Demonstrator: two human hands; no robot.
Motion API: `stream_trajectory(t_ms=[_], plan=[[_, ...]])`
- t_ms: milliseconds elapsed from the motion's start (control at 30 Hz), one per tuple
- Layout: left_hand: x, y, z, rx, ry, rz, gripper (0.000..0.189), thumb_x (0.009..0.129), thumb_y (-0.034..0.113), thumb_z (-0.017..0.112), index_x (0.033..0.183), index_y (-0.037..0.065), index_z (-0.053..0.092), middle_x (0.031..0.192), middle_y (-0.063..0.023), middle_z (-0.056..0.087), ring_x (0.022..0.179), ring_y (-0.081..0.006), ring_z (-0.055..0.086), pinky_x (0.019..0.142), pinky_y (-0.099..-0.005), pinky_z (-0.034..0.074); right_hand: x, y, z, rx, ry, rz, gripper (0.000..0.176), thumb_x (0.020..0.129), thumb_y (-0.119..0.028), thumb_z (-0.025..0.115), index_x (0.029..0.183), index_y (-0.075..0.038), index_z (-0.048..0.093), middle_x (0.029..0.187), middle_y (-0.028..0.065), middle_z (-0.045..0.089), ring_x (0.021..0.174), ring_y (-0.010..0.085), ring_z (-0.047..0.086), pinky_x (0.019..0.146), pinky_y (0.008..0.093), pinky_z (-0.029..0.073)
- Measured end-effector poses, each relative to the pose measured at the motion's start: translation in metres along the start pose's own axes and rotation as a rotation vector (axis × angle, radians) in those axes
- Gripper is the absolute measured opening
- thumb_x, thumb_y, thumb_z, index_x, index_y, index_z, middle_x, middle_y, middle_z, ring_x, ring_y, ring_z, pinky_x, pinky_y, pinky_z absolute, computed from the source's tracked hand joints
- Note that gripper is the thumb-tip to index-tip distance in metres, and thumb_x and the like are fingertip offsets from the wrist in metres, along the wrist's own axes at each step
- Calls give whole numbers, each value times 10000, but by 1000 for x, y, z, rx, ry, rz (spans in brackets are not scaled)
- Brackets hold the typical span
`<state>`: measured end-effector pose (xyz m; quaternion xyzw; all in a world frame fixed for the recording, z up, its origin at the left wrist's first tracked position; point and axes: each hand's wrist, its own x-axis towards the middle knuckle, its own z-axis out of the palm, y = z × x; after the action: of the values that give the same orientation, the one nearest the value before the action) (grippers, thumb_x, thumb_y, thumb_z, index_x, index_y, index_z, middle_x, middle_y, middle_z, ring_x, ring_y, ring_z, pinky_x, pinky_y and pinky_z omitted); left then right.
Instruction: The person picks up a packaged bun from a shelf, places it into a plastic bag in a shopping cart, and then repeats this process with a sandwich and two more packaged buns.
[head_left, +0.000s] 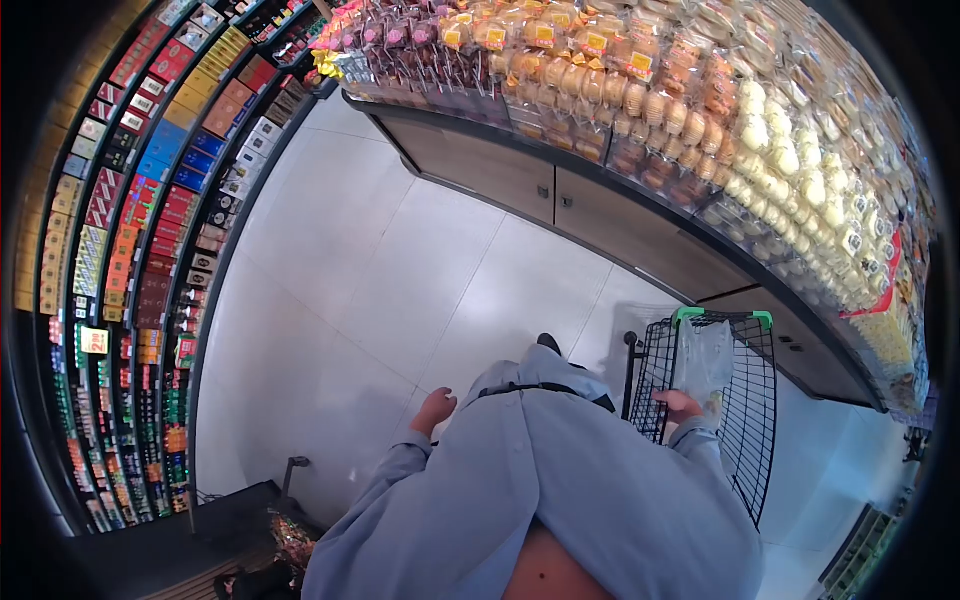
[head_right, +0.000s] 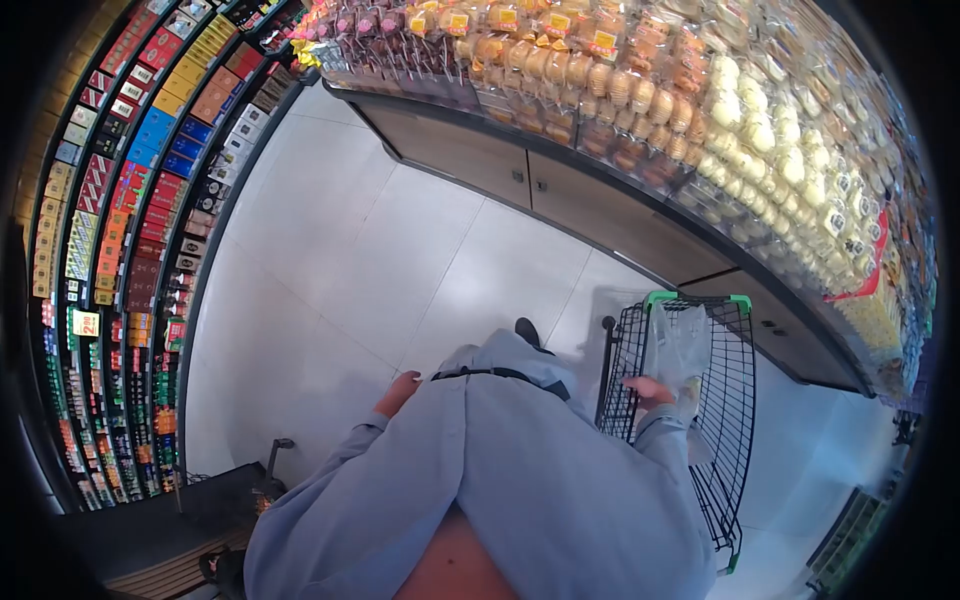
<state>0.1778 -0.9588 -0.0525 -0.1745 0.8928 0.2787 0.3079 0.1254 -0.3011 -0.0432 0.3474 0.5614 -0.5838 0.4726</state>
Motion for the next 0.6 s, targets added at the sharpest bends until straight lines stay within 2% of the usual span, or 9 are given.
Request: stream_trajectory(t_ms=[100, 133, 233, 267, 367, 400, 500, 600], plan=[[6, 0, -41, 20, 47, -95, 507, 889, 322, 615, 1274, -7, 629, 1182, -231, 699, 1134, -376, 657, 1002, -443, 509, 24, -15, -2, -261, -61, 45, 469, 890, -336, 718, 1257, -59, 627, 1165, 82, 662, 1072, 239, 619, 890, 515, 507], [11, -2, -50, 35, 60, -113, 509, 891, 324, 610, 1277, -8, 628, 1197, -222, 697, 1131, -371, 660, 1005, -442, 510, 39, -17, 3, -310, -34, 115, 532, 882, -342, 717, 1307, -42, 605, 1281, 110, 634, 1188, 253, 596, 974, 511, 498], [31, -20, -60, 3, 96, -155, 512, 892, 320, 611, 1286, -6, 623, 1225, -227, 684, 1161, -369, 645, 1023, -439, 498, 31, -30, 18, -258, -25, 68, 536, 885, -325, 702, 1320, -31, 595, 1297, 122, 626, 1201, 263, 594, 987, 477, 506], [34, -19, -63, 8, 74, -168, 511, 891, 321, 611, 1285, -5, 626, 1235, -230, 678, 1175, -370, 636, 1030, -439, 493, 18, -42, 32, -249, -22, 29, 545, 886, -319, 700, 1327, -18, 589, 1279, 128, 633, 1163, 267, 611, 954, 457, 526], [43, -25, -72, 21, 13, -183, 510, 889, 323, 610, 1279, -5, 636, 1258, -239, 664, 1213, -375, 613, 1050, -440, 477, 20, -60, 55, -146, -109, 52, 600, 818, -311, 767, 1304, -20, 567, 1306, 132, 587, 1229, 284, 551, 947, 513, 508], [48, -30, -75, 25, -6, -175, 510, 889, 324, 609, 1275, -7, 641, 1263, -242, 661, 1223, -377, 607, 1056, -440, 472, 15, -66, 68, -159, -51, 21, 517, 844, -296, 734, 1256, -13, 602, 1220, 123, 628, 1107, 269, 614, 877, 457, 523], [65, -46, -90, 62, -41, -159, 508, 885, 326, 605, 1264, -9, 652, 1272, -247, 655, 1237, -384, 596, 1068, -439, 464, 30, -74, 89, -221, 21, 20, 497, 901, -284, 671, 1289, 14, 586, 1031, 80, 638, 875, 214, 638, 742, 407, 564], [92, -65, -119, 53, -47, -145, 509, 881, 321, 601, 1259, -15, 657, 1278, -255, 650, 1240, -391, 594, 1076, -436, 459, 40, -88, 109, -295, 97, 48, 463, 937, -326, 658, 1256, 6, 614, 925, 59, 620, 762, 208, 623, 660, 390, 551]])
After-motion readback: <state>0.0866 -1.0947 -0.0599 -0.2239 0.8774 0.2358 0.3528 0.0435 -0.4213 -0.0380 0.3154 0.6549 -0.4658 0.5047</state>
